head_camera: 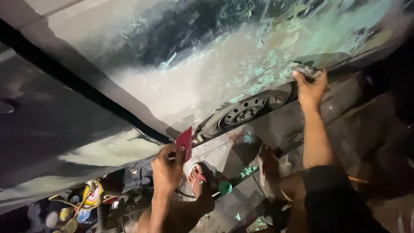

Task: The person scrapes a thick, light-colored substance from a dark surface using a metal scraper and a red plastic card. They repeatedly scrape the surface and wipe the residue from the metal tool onto the red card.

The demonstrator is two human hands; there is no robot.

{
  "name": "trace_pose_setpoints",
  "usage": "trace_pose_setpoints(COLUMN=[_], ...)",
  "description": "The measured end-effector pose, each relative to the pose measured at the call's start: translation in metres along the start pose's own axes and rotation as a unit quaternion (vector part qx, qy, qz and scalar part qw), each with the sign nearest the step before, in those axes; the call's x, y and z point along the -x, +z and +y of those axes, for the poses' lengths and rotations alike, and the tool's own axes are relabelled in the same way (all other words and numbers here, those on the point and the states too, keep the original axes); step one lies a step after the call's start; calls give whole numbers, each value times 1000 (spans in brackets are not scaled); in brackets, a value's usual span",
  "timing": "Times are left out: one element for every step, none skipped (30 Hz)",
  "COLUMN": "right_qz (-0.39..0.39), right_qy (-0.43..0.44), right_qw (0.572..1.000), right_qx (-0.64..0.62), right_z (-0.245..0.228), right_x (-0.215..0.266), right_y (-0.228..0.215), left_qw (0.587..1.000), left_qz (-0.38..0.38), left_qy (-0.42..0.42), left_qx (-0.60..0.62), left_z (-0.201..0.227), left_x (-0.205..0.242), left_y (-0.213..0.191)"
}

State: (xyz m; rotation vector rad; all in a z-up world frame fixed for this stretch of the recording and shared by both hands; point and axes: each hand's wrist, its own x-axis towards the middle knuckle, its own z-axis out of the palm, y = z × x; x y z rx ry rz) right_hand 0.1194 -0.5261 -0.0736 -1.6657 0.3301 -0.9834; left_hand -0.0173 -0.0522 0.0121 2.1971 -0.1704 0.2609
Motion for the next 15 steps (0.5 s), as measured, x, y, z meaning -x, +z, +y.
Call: trace_pose_setpoints(right_qz=[-1,-1,0,1,4,7,7,13,20,21,15,8,9,6,3], right_qy=[-1,-7,-14,-14,6,25,23,24,25,25,32,38,38,35,31], right_qw=[1000,1000,1000,1000,1000,1000,1000,998,996,996,996,996,996,994,992], right_qx=[-2,-10,-17,-17,-17,-17,-17,-48,-79,-79,-80,-82,-82,-104,-126], right_z=[4,9,13,17,21,24,27,32,36,35,35,34,35,36,36], right_x=[-1,-1,0,0,0,-1,-2,-1,0,0,0,0,-1,-3,-5], right_y=[4,6,8,9,9,10,13,15,16,15,15,14,14,16,17], left_qw=[1000,1000,999,999,999,999,999,1000,1000,1000,1000,1000,1000,1000,999], left_qz=[2,-10,-22,-23,-16,-9,-8,-12,-16,-17,-13,-8,-8,-14,-19], left_qy=[0,-12,-25,-24,-21,-19,-18,-13,-8,-7,-1,5,6,-16,-39], left_qx=[-1,4,9,10,23,38,39,22,5,5,4,3,3,6,10], left_z=[1,2,3,2,0,-1,-2,-3,-5,-5,-6,-7,-9,-11,-13], left_x=[-1,0,0,1,1,1,0,0,0,0,0,0,1,2,3], left_y=[-1,-2,-2,-2,-2,-2,-3,-3,-3,-3,-3,-3,-5,-6,-8])
